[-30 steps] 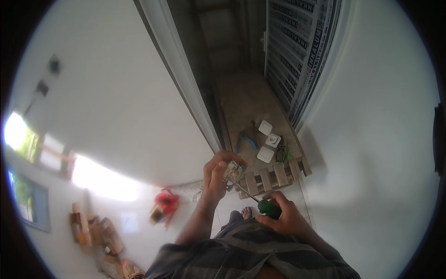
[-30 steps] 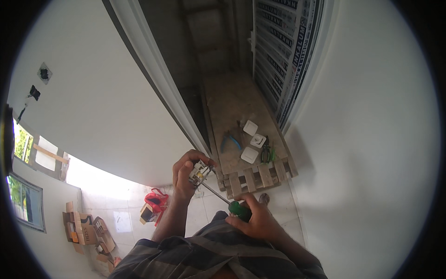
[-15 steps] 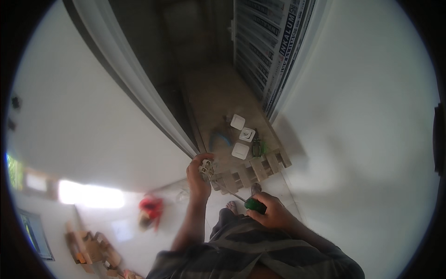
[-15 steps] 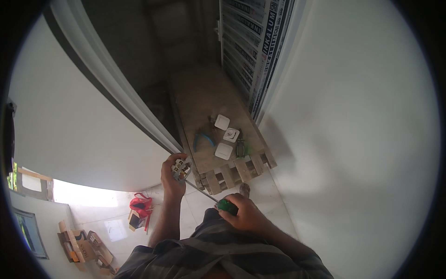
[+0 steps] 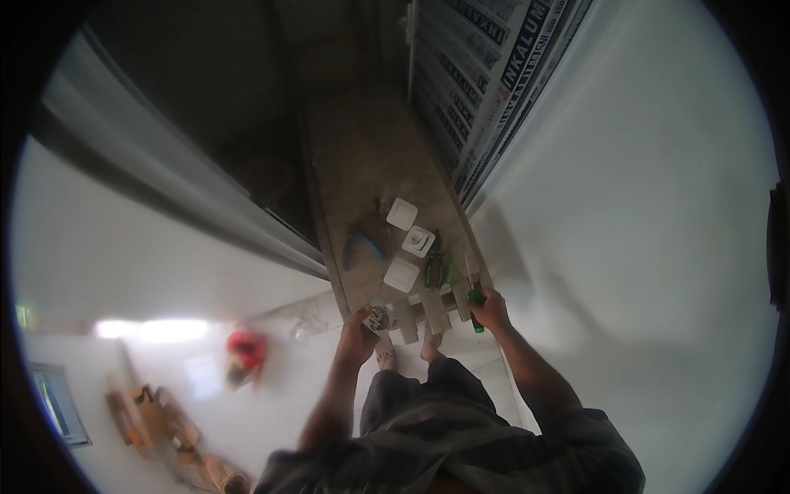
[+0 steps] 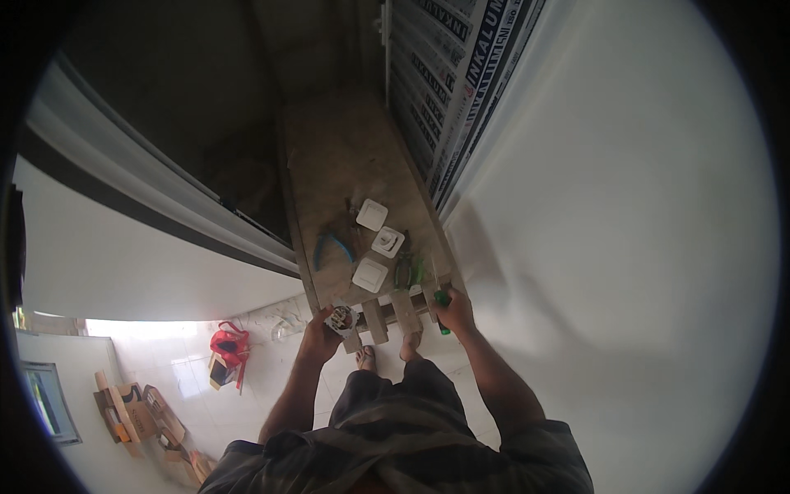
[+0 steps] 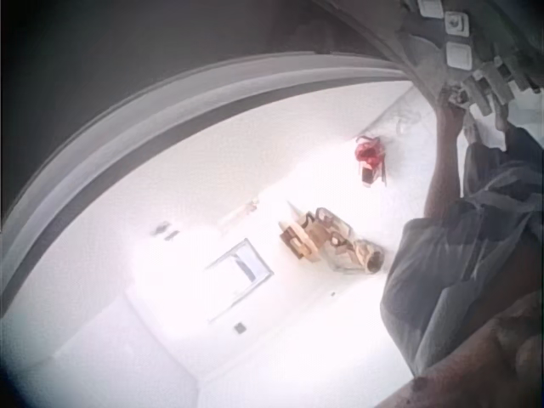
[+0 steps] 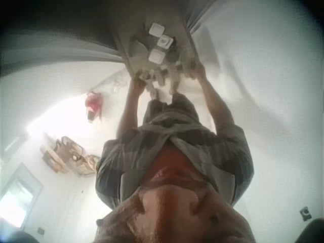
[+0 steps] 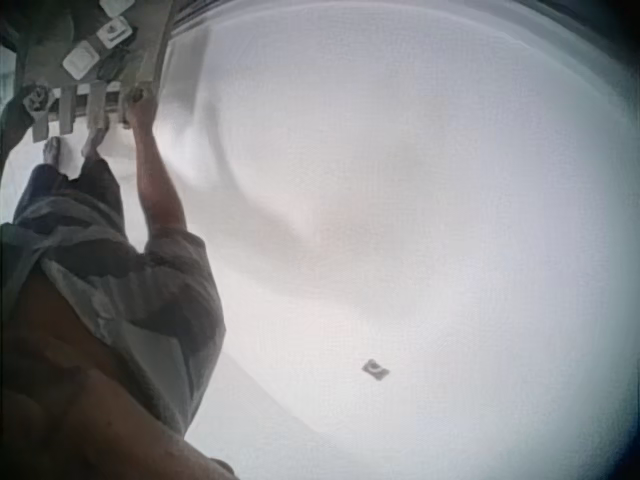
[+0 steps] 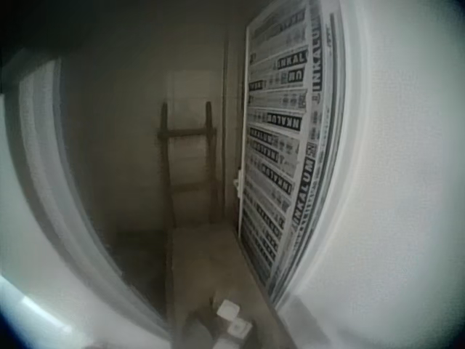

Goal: The person retrieves a screwdriver and an electrical outlet, then uses the screwdriver to loosen screws on the outlet. They strip the insulation from a wall cable, insert the wires into the outlet terminals, and tighten the screws to secure the connections.

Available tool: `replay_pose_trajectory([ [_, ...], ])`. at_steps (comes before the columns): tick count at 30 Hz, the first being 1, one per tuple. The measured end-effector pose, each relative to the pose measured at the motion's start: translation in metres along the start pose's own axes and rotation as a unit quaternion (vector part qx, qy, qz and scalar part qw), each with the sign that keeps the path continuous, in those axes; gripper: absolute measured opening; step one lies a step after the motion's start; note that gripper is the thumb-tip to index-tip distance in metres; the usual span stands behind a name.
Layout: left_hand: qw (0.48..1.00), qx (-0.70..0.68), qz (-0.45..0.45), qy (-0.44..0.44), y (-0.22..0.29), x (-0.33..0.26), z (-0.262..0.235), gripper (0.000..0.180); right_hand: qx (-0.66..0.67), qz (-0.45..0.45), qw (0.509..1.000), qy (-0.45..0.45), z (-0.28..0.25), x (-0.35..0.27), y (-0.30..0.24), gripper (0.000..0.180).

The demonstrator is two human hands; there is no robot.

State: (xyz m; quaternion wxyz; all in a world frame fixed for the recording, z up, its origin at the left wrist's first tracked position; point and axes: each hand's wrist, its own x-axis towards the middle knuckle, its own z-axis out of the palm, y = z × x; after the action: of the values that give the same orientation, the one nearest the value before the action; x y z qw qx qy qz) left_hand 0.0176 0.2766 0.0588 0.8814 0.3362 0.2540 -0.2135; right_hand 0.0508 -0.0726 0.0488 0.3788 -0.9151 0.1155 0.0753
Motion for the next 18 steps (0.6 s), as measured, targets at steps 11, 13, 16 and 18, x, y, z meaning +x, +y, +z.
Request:
replay_pose_trajectory([
  [11, 0.689, 0.644, 0.282, 0.175, -0.012, 0.065, -0.032, 0.041, -0.087, -0.079, 0.993, -0.004, 0.041, 0.208, 0.0, 0.051],
  [13, 0.809, 0.481, 0.238, 0.238, -0.017, 0.083, -0.04, 0.037, -0.096, -0.09, 0.991, 0.005, 0.049, 0.234, -0.006, 0.053],
  [16, 0.941, 0.085, 0.115, 0.308, -0.016, 0.106, -0.042, 0.034, -0.093, -0.102, 0.99, 0.003, 0.064, 0.264, -0.014, 0.055],
  [18, 0.93, 0.124, 0.116, 0.327, -0.016, 0.112, -0.041, 0.034, -0.085, -0.125, 0.989, 0.009, 0.074, 0.28, -0.01, 0.055],
])
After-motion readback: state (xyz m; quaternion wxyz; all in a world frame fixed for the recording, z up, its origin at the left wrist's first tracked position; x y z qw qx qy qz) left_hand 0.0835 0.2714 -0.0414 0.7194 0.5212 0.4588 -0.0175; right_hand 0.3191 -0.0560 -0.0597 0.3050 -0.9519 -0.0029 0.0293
